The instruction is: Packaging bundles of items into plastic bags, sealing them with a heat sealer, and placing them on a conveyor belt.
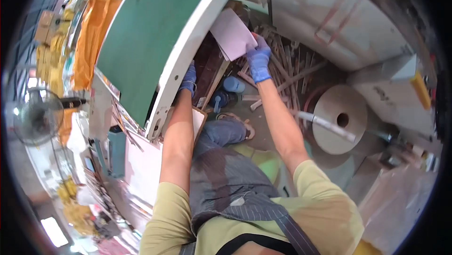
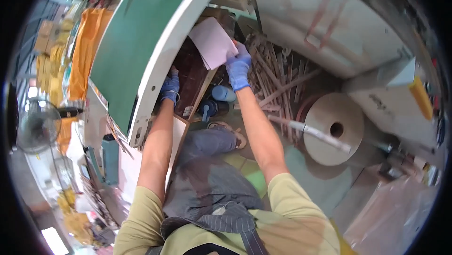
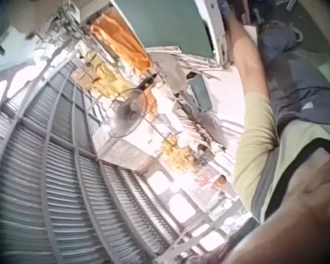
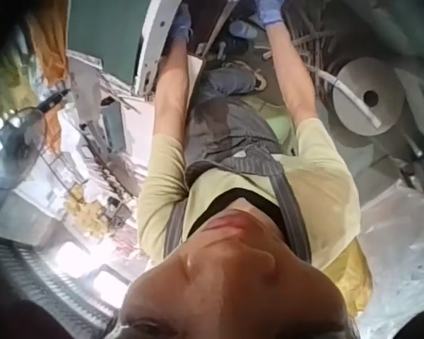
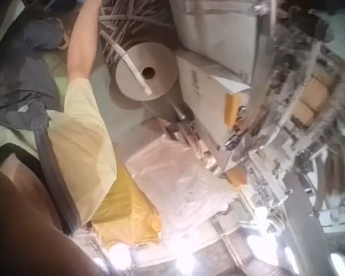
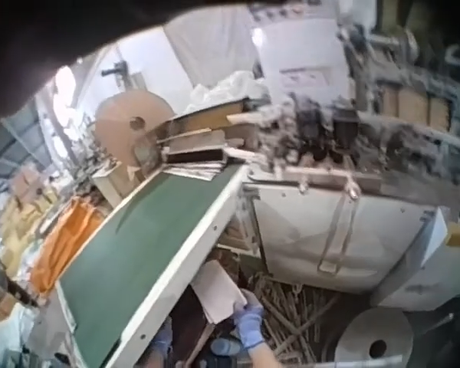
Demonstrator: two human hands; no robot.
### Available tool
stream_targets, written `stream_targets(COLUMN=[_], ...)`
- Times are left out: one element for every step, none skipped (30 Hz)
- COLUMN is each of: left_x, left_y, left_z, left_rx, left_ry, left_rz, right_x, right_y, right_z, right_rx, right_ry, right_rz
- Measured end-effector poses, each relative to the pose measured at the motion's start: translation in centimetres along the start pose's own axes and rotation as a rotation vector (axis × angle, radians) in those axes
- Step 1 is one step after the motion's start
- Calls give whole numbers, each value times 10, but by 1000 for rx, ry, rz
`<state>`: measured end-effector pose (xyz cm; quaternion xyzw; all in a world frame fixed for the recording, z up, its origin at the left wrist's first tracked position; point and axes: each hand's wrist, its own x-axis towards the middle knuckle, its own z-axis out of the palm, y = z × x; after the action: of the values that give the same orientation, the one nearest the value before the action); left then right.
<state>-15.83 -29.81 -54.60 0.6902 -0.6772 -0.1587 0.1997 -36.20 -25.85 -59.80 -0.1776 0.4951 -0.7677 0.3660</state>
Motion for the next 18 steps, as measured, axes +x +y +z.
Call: stream_targets(left_x=[-3,-4,1,13,9,32,26,21,19,14,8,-1,-9,-19,-34,-56,-81,-103], left_y=[4,7,6,-19,-11,-40,-32,-35,-35,-39,-44,-45,-47,-49,-48,-27,4,28], left_z=[2,5,11,4,3,-12,-2,1,8,9,4,-5,-7,-12,-20,-22,-18,-11], left_rx=[62,187,336,440,446,514,467,450,419,455,336,213,233,9,-213,-166,-124,-30], left_ry=[-13,-4,-50,105,39,116,13,-3,-9,-9,-64,-112,-105,-41,30,49,60,50], left_rz=[-12,39,-10,16,-36,34,29,74,119,117,111,104,101,50,1,69,137,253], right_x=[1,8,17,11,7,1,1,-4,-7,-11,-17,-25,-30,-34,-41,-46,-45,-44], right_y=[3,11,21,15,17,-5,-6,-5,-5,-2,-1,-5,-2,6,5,2,4,16], right_z=[-2,-6,-9,17,19,45,39,39,39,40,43,48,51,58,66,72,75,82], right_rx=[3,-60,-126,-140,-266,-247,-285,-267,-176,-81,-57,1,50,86,106,104,97,178], right_ry=[10,10,19,64,81,108,149,169,215,252,250,257,267,291,282,291,305,255], right_rz=[-95,-144,-188,-226,-156,-189,-226,-179,-146,-116,-91,-24,37,-41,-25,-24,-27,-54])
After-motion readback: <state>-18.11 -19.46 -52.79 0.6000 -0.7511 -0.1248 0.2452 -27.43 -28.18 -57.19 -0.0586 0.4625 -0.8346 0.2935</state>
